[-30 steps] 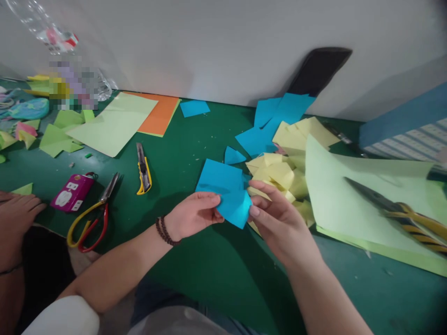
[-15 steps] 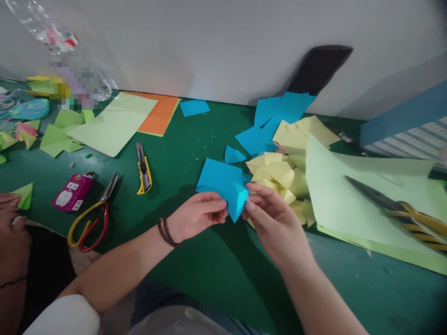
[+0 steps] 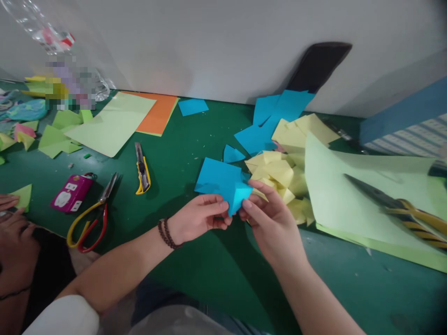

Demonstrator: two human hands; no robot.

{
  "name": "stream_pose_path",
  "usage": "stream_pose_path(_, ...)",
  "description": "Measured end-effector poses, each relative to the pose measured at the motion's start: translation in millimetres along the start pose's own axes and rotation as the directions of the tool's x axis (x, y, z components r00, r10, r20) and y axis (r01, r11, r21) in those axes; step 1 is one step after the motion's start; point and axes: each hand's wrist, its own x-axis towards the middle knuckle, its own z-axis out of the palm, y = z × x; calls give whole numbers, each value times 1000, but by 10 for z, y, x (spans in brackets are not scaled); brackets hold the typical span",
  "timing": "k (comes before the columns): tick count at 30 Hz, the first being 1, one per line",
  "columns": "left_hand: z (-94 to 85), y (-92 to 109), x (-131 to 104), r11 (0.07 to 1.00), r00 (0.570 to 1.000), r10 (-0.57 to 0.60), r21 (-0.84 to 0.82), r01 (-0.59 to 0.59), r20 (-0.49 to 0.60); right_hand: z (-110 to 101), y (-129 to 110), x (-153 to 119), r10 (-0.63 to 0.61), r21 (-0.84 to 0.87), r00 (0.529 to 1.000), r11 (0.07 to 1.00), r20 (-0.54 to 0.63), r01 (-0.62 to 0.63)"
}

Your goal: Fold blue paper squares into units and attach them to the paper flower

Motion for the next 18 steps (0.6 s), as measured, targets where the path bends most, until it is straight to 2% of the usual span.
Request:
stream_pose_path(6,1,-17,-12,998,994,-44,-50,49,99,0,-30,-7,-14,20,999,1000,-48,15)
stream_pose_path(18,9,-4,-8,987,998,-57,-148,60,30,14,8,-25,-12,31,1000,999,-19,13)
